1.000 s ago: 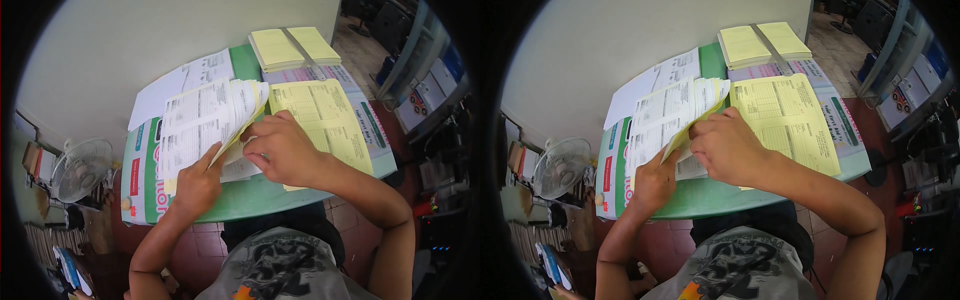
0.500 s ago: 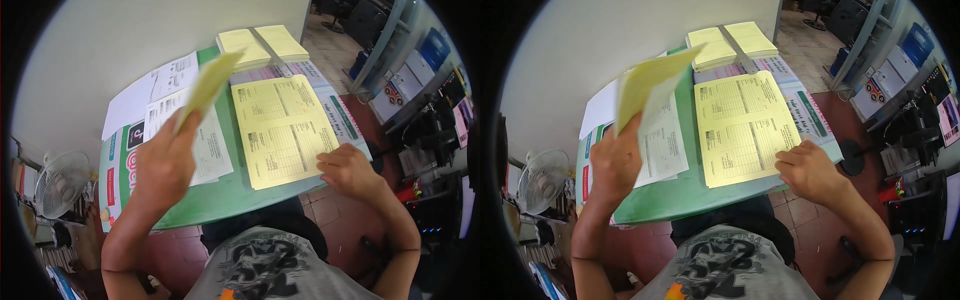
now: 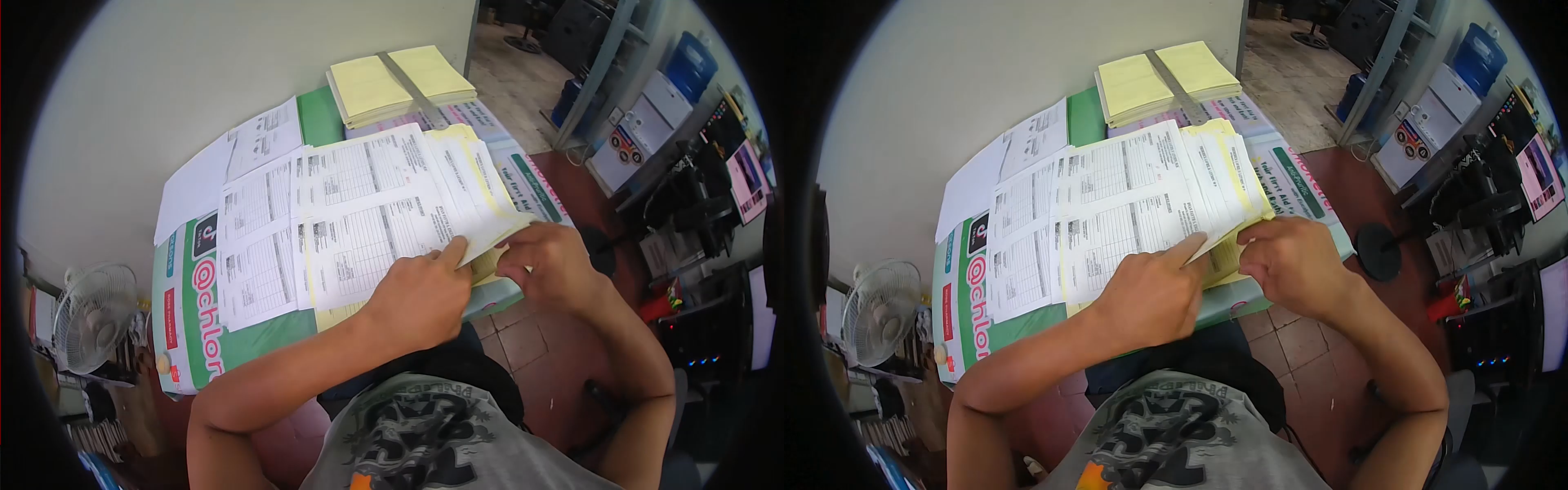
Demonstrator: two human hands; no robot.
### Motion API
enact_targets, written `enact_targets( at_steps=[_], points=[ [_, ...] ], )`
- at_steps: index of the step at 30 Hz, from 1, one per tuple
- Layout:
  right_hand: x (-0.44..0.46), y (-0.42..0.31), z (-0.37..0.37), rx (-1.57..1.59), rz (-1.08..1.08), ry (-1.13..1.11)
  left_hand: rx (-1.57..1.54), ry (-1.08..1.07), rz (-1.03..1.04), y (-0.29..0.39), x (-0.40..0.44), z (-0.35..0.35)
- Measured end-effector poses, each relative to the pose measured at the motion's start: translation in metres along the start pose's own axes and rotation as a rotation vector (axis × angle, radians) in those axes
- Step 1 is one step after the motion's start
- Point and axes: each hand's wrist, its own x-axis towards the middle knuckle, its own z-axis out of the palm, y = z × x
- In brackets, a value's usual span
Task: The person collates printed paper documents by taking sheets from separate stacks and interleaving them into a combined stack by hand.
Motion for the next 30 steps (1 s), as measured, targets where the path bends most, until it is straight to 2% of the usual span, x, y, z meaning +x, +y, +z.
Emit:
enact_targets(
  at_steps=[2, 5, 7, 10, 13, 16, 17, 20, 23, 24, 25, 26, 27, 28, 29, 30],
  points=[
    [0.007, 0.003, -0.005, 0.123, 0.084, -0.004, -0.071, 0.0, -0.053, 0.003, 0.003, 0.001],
    [0.02, 0.011, -0.013, 0.245, 0.066, -0.049, -0.093, -0.008, -0.101, 0.001, 0.006, 0.003],
    [0.028, 0.006, -0.017, 0.177, 0.028, 0.03, -0.068, 0.009, -0.132, -0.007, 0.01, 0.004],
    [0.038, 0.001, -0.021, 0.14, 0.002, 0.142, -0.234, 0.166, -0.087, -0.018, 0.009, -0.009],
    [0.049, 0.001, -0.016, 0.159, -0.033, 0.225, -0.192, 0.232, -0.091, -0.016, 0.008, -0.025],
    [0.059, 0.001, -0.013, 0.092, -0.084, 0.267, -0.147, 0.133, -0.138, -0.02, 0.009, -0.026],
    [0.061, 0.0, -0.014, 0.051, -0.099, 0.276, -0.132, 0.171, -0.131, -0.023, 0.009, -0.027],
    [0.071, 0.004, 0.0, 0.041, -0.07, 0.655, -0.088, 0.306, -0.096, -0.037, 0.004, -0.041],
    [0.085, 0.021, 0.004, 0.11, 0.128, 0.803, -0.009, 0.464, -0.055, -0.045, -0.013, -0.093],
    [0.088, 0.037, 0.014, 0.204, 0.308, 0.713, 0.077, 0.557, 0.025, -0.05, -0.016, -0.108],
    [0.096, 0.047, 0.025, 0.351, 0.364, 0.683, 0.033, 0.626, 0.101, -0.054, -0.022, -0.127],
    [0.105, 0.056, 0.034, 0.498, 0.417, 0.651, 0.263, 0.591, 0.014, -0.044, -0.035, -0.156],
    [0.115, 0.061, 0.036, 0.644, 0.466, 0.614, 0.228, 0.716, 0.058, -0.049, -0.04, -0.168],
    [0.126, 0.059, 0.03, 0.753, 0.333, 0.517, 0.119, 0.801, 0.022, -0.06, -0.046, -0.184],
    [0.134, 0.062, 0.031, 0.955, 0.284, 0.436, -0.111, 0.808, -0.166, -0.054, -0.055, -0.197],
    [0.142, 0.067, 0.035, 1.155, 0.231, 0.345, -0.212, 0.841, -0.197, -0.062, -0.06, -0.206]
  ],
)
